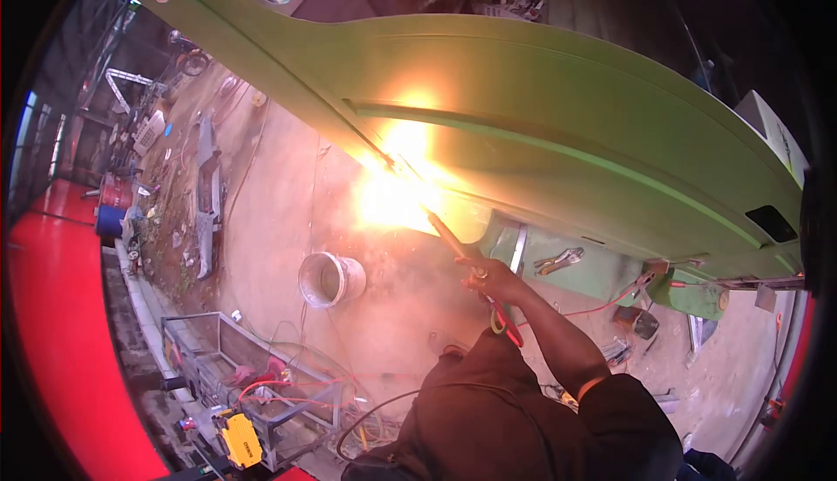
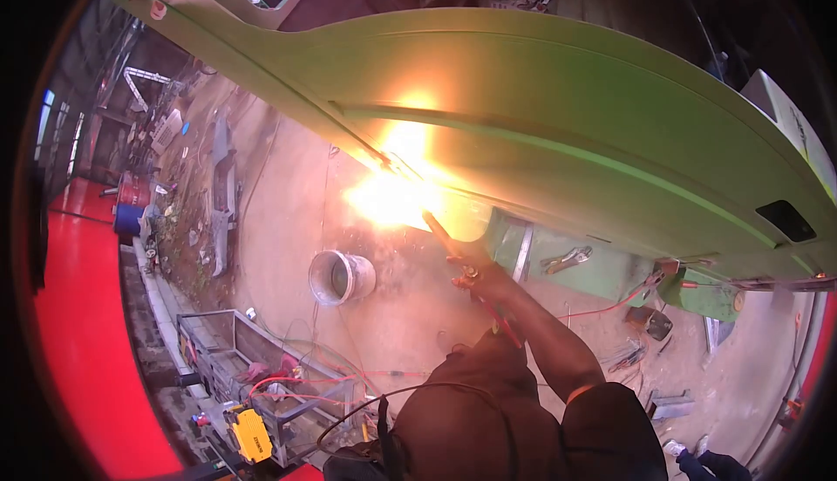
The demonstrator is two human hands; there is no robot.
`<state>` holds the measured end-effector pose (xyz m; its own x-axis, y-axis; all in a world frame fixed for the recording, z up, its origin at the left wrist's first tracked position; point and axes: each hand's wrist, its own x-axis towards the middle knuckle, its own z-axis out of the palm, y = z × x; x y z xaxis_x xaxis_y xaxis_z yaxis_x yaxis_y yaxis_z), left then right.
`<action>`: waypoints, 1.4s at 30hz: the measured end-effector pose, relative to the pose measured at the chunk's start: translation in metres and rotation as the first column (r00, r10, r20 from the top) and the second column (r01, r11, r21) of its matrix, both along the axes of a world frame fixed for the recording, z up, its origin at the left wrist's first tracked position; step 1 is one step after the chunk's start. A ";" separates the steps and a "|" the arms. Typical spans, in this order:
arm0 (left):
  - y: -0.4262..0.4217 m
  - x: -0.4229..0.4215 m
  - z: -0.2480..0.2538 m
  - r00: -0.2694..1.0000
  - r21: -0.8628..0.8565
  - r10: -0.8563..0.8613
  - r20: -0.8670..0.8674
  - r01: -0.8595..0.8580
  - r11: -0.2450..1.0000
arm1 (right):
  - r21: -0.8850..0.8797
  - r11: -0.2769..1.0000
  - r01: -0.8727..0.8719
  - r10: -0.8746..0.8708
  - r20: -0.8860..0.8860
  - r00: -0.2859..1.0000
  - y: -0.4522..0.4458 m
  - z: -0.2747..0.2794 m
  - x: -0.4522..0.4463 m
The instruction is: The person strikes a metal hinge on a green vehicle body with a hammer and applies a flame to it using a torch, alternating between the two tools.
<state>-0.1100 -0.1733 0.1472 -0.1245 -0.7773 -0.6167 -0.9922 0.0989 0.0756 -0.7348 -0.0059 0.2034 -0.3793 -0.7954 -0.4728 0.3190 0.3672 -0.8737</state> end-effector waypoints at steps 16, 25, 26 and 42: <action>0.004 -0.008 0.059 0.998 -0.038 -0.011 0.065 0.014 0.999 | -0.111 0.992 0.059 -0.057 0.023 0.998 -0.012 -0.009 -0.022; 0.023 0.064 -0.006 0.996 -0.055 0.048 0.079 -0.043 0.998 | -0.060 0.996 0.063 -0.068 -0.085 0.994 -0.012 -0.011 -0.014; 0.024 0.067 -0.007 0.994 0.045 0.074 0.081 -0.077 0.996 | -0.062 0.996 0.058 -0.064 -0.105 0.992 -0.012 -0.012 -0.014; 0.047 0.052 0.001 0.992 0.042 0.121 -0.046 -0.119 0.992 | -0.152 0.976 0.157 -0.209 -0.441 0.873 -0.023 -0.023 -0.002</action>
<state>-0.0583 -0.1264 0.1481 -0.0620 -0.7639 -0.6424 -0.9919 -0.0244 0.1248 -0.7372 -0.0289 0.1802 -0.6746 -0.7267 -0.1302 -0.0674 0.2362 -0.9694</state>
